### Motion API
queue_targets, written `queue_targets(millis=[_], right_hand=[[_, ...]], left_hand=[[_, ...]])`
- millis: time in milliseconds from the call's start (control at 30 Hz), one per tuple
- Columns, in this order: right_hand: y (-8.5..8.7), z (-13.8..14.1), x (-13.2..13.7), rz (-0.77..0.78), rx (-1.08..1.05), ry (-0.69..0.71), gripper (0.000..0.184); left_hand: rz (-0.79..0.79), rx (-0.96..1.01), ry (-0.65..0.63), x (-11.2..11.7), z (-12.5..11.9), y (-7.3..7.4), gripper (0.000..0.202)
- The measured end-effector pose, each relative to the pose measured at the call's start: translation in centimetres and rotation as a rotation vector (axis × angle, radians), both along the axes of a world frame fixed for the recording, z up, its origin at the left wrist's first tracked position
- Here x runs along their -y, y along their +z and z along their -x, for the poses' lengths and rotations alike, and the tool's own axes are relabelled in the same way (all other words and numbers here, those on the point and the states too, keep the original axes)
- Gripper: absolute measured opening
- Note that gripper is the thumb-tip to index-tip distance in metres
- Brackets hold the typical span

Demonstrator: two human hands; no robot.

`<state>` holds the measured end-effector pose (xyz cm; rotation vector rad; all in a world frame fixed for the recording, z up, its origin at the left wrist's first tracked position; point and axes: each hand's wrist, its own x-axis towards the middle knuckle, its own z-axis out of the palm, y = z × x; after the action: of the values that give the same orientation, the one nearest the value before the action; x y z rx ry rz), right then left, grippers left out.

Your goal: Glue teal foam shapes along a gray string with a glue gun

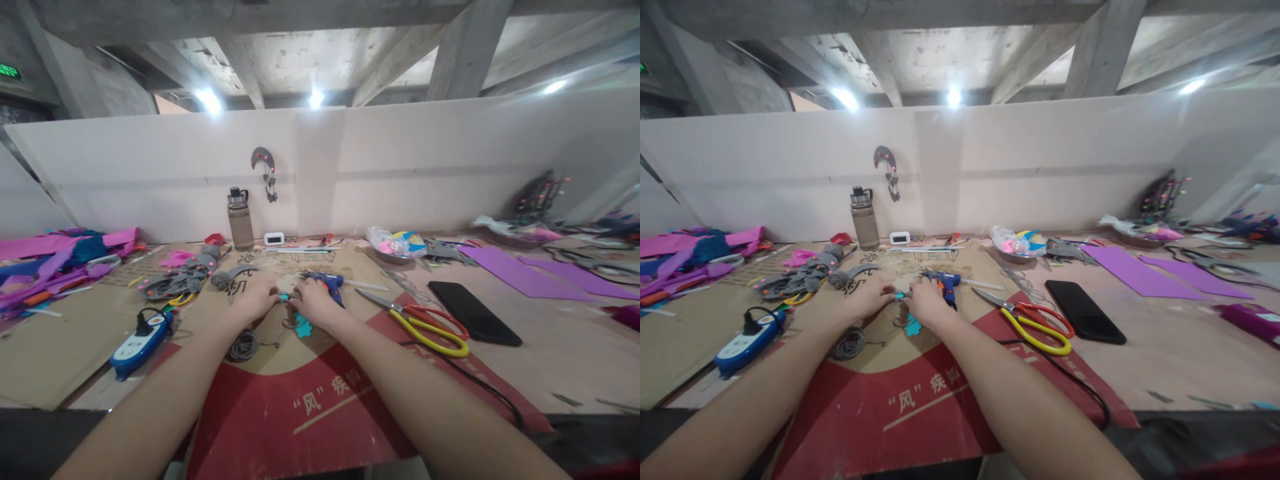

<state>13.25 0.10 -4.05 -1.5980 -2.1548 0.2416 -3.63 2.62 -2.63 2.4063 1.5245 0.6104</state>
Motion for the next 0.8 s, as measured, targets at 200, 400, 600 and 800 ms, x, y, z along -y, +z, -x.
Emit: queue_targets(millis=[200,400,600,800], right_hand=[[0.0,-0.1,-0.4,0.015,-0.110,0.035,0.020],[-0.3,-0.1,-1.0,0.025,-0.262,0.129,0.012],[0.4,-0.4,-1.3,0.001,-0.617,0.169,0.015],[1.0,-0.6,-1.2,-0.086,-0.659,0.142,0.021]], left_hand=[[-0.010,0.116,0.015,0.1,-0.2,0.5,0.003],[0.091,0.285,0.033,0.0,0.0,0.9,0.012],[0.238,0.599,-0.020,0.8,-0.4,2.0,0.025],[0.352,0.723,-0.052,1.5,-0.8,2.7,0.024]])
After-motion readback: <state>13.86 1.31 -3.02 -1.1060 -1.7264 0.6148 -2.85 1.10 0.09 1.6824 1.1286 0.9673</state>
